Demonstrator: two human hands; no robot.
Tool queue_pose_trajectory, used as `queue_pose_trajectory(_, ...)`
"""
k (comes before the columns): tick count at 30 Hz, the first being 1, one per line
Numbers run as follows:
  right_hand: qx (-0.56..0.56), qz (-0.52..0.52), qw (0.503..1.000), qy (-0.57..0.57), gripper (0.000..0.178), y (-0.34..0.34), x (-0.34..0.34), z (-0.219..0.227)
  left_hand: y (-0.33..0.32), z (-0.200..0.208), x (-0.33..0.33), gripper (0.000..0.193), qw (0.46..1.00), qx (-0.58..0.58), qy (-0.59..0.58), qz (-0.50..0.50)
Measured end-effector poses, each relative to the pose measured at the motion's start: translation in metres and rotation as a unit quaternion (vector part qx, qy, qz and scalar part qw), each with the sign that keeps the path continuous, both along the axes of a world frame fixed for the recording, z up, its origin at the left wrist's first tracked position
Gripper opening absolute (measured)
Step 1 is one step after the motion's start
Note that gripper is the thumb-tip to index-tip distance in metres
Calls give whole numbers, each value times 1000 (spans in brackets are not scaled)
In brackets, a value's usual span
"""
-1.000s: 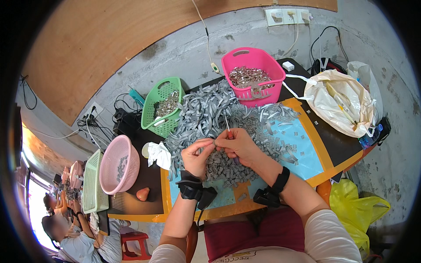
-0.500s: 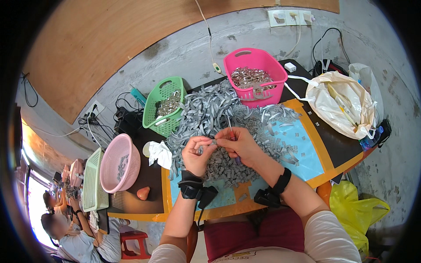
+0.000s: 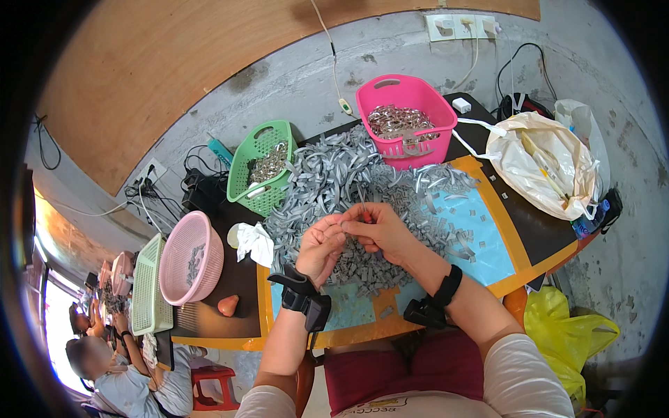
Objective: The worker is manually assembling small metal eyelets or components onto gray shoe parts.
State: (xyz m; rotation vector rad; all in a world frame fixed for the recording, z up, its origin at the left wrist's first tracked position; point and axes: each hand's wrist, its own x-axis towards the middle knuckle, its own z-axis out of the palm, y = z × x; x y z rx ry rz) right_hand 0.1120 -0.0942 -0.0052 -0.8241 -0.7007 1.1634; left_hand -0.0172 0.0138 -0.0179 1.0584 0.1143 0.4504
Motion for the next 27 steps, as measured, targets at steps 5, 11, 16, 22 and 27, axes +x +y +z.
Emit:
queue_pose_trajectory(5,-9,-43,999,23,15,1,-1,-2,1,-8,3,28,996,-86,-15,25)
queue_pose_trajectory(11,-16,-79,991,-109,25,5,-12,-2,-1,-11,6,28,992,-100,-19,81)
queue_pose_trajectory(16,13,-65,992,-104,23,6,-12,-3,-3,-12,8,22,990,-109,-33,80)
queue_pose_trajectory(22,38,-11,997,-64,18,3,-8,-2,3,-20,6,16,988,-119,-64,69)
queue_pose_trajectory(27,34,25,999,-29,14,-1,-8,1,5,-19,3,15,987,-131,-76,54)
